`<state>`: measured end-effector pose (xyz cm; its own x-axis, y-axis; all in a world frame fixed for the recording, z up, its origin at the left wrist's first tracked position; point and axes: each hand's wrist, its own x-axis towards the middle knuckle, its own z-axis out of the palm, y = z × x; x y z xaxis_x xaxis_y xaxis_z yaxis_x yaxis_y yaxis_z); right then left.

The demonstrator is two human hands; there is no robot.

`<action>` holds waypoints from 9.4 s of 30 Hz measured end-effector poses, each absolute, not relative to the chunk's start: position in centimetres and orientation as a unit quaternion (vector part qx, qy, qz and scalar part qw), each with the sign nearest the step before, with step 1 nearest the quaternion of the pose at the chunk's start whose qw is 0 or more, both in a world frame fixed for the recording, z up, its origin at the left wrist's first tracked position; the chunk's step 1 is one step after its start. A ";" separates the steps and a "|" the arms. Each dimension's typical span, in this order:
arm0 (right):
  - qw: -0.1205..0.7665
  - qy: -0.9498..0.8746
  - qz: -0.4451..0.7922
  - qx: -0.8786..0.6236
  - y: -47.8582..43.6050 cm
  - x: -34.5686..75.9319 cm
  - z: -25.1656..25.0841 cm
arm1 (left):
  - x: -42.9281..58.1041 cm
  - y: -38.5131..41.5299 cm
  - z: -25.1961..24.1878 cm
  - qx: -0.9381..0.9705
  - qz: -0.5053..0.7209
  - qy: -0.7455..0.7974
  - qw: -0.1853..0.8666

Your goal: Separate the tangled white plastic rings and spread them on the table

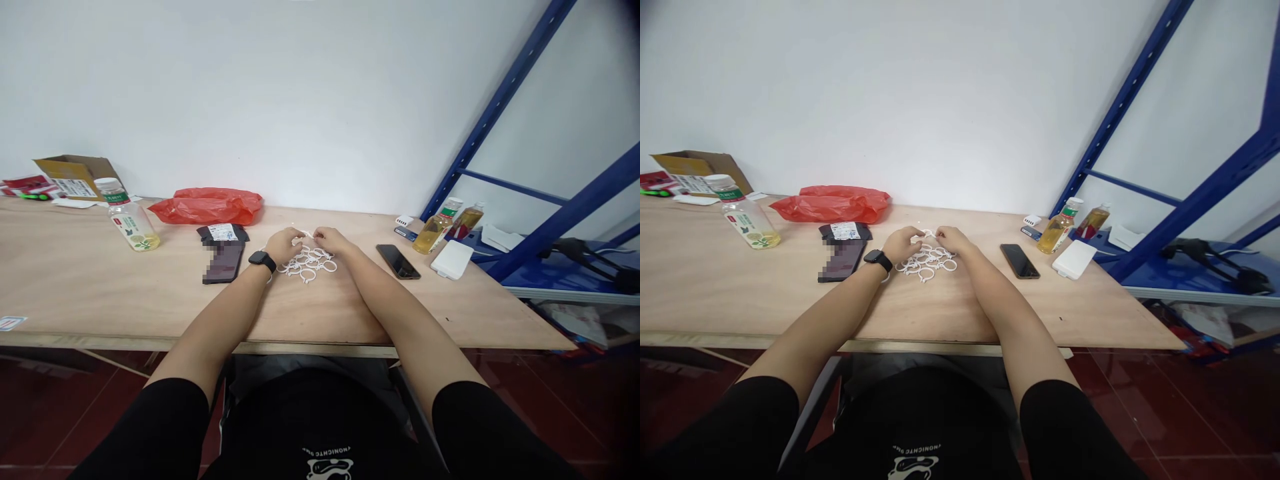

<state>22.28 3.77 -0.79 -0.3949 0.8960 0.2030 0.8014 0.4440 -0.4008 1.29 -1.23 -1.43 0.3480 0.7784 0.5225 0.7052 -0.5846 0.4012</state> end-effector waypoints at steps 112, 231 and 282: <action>0.481 -0.668 0.204 -0.530 2.3 29.0 -3.3 | 1.8 -1.9 -0.4 0.643 0.528 0.463 0.304; 0.321 -0.760 0.038 -0.564 3.1 32.0 -3.3 | 2.5 -1.0 -1.6 0.650 0.566 0.446 0.241; 0.324 -0.758 0.135 -0.550 2.3 30.7 -3.2 | -1.6 0.8 -1.1 0.604 0.561 0.550 0.132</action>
